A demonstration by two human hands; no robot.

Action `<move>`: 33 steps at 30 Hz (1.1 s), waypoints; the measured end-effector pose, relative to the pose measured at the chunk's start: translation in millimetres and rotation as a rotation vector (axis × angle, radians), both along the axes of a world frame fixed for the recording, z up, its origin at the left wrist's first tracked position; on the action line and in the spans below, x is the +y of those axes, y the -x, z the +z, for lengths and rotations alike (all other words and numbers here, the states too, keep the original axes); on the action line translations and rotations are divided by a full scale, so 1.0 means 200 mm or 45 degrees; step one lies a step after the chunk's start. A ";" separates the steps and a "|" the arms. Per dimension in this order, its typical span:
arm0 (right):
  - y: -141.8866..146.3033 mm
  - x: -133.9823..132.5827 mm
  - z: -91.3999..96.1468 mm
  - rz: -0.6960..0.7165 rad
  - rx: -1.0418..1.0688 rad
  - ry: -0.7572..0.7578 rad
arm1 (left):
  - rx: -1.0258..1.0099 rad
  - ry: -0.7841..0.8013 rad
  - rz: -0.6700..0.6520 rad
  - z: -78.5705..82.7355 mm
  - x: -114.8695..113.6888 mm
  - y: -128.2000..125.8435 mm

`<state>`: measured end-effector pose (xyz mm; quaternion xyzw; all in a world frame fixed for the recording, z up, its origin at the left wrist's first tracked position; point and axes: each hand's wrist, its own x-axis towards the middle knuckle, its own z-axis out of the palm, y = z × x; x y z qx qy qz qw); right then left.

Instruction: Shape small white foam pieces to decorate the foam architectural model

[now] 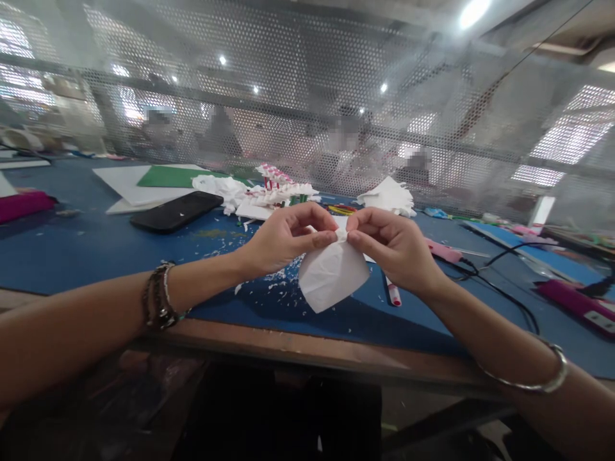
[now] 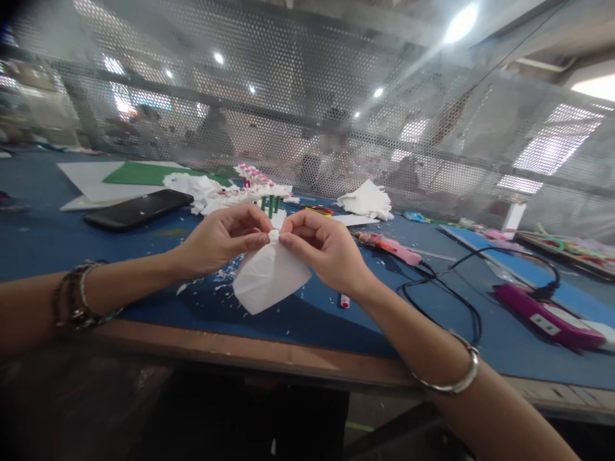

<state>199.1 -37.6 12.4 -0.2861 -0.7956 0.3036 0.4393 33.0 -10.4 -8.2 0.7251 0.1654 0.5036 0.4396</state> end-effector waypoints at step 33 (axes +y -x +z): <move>0.00 -0.01 -0.04 -0.211 -0.134 -0.537 | 0.207 -0.819 0.377 0.02 -0.01 0.04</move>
